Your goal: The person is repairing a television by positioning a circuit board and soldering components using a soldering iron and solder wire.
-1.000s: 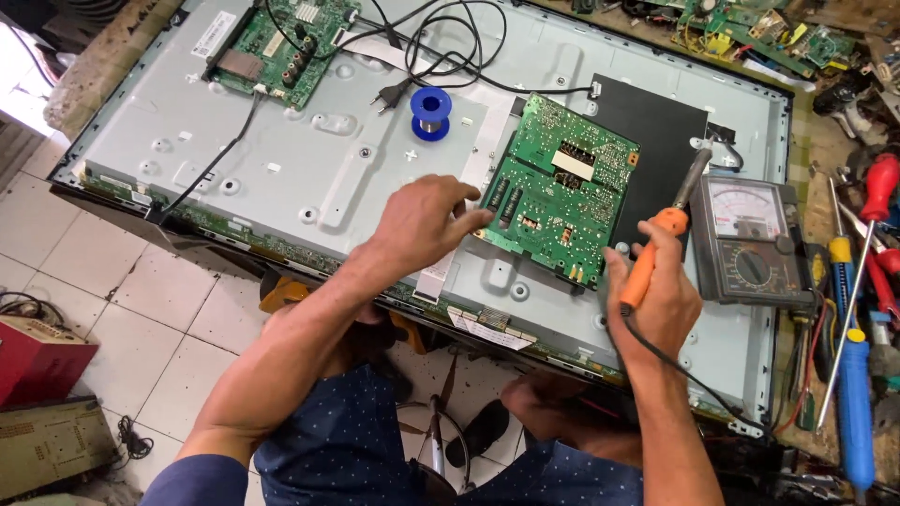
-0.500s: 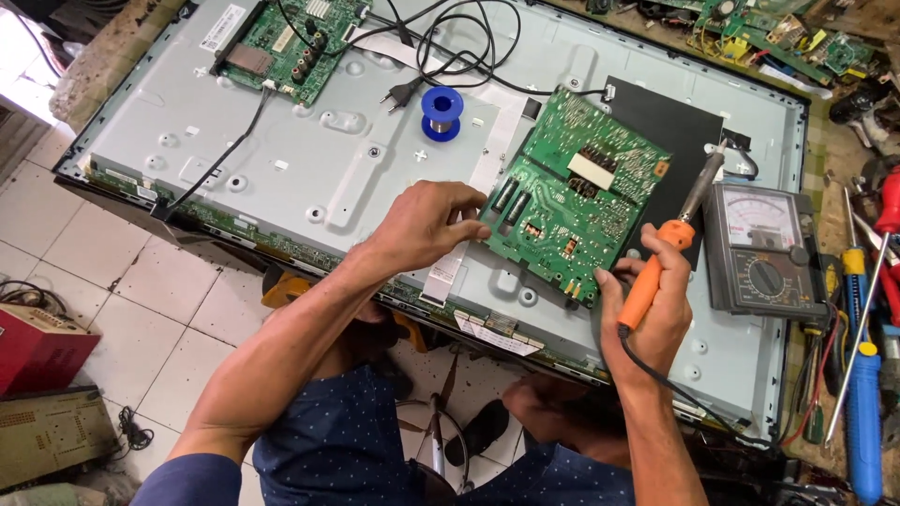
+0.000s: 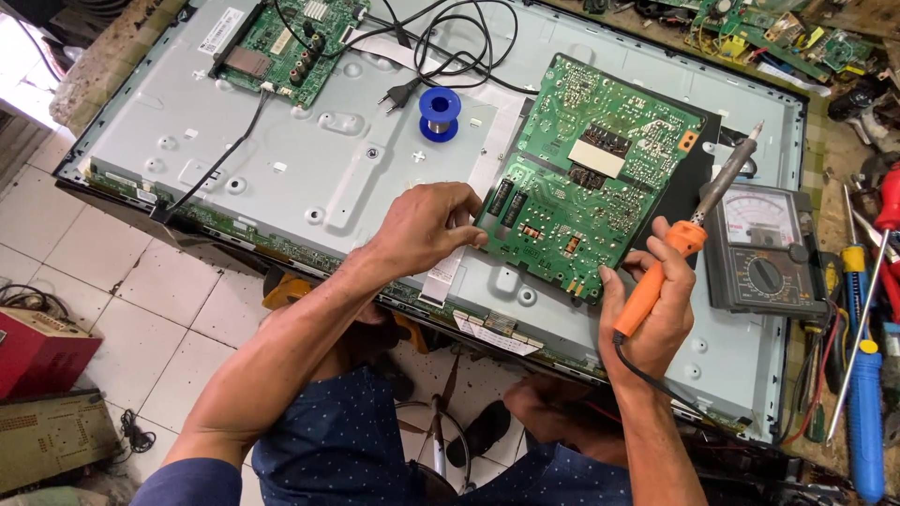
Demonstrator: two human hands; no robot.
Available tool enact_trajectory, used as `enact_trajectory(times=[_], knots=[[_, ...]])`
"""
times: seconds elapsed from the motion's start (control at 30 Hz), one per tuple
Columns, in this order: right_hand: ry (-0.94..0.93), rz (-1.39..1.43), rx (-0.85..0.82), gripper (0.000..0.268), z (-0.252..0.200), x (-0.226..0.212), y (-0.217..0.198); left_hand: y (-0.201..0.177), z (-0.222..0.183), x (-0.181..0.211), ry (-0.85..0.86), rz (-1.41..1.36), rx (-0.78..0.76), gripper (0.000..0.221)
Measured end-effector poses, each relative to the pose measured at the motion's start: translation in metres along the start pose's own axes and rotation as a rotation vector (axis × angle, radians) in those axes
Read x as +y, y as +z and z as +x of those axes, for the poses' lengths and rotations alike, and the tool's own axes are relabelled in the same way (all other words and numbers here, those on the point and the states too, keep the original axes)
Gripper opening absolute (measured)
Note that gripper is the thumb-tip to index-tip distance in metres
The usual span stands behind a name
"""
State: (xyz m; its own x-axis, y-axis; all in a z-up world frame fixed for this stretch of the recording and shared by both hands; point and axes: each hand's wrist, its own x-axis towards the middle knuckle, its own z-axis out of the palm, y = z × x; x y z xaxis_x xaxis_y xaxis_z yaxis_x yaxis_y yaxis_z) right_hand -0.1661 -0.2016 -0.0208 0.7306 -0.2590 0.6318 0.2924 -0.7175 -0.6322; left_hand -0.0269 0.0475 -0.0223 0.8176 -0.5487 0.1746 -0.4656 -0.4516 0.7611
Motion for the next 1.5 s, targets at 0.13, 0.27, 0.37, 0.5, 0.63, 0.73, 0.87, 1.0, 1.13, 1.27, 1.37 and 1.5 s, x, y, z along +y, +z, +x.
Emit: enact_trajectory(times=[0.13,0.27,0.37,0.5,0.63,0.73,0.87,1.0,1.13,1.27,1.37,1.5], knots=[[-0.019,-0.018,0.008,0.051,0.001,-0.001,0.001,0.001,0.001,-0.003,0.008,-0.002,0.013,0.021],[-0.021,-0.017,0.007,0.050,0.002,-0.004,0.001,0.003,0.001,-0.006,0.000,0.011,0.012,0.021],[-0.036,-0.011,0.014,0.051,0.003,-0.006,0.002,0.003,0.002,-0.008,0.004,0.026,0.012,0.022],[-0.022,-0.023,0.017,0.052,0.003,-0.004,0.002,0.001,0.002,-0.003,0.004,0.034,0.009,0.021],[-0.010,-0.022,0.012,0.051,0.003,-0.006,0.003,0.000,0.002,-0.003,-0.009,0.038,-0.004,0.022],[0.012,-0.028,0.002,0.051,0.003,-0.003,0.002,-0.003,0.002,0.002,-0.024,0.054,-0.014,0.022],[0.021,-0.019,0.000,0.051,0.001,0.001,0.003,0.001,0.003,-0.003,-0.053,0.079,-0.031,0.023],[0.055,0.051,-0.025,0.047,0.000,0.015,0.005,0.001,0.006,-0.007,-0.079,0.087,-0.058,0.025],[0.087,0.062,-0.062,0.046,0.002,0.019,0.005,0.001,0.006,-0.004,-0.106,0.093,-0.081,0.024],[0.100,0.058,-0.079,0.045,0.003,0.015,0.004,0.005,0.011,-0.011,-0.131,0.099,-0.110,0.028],[0.105,0.054,-0.092,0.046,0.005,0.011,0.003,0.001,0.012,-0.005,-0.129,0.121,-0.123,0.027],[0.142,0.035,-0.114,0.046,0.007,0.005,0.000,-0.006,0.013,0.002,-0.138,0.118,-0.141,0.032]])
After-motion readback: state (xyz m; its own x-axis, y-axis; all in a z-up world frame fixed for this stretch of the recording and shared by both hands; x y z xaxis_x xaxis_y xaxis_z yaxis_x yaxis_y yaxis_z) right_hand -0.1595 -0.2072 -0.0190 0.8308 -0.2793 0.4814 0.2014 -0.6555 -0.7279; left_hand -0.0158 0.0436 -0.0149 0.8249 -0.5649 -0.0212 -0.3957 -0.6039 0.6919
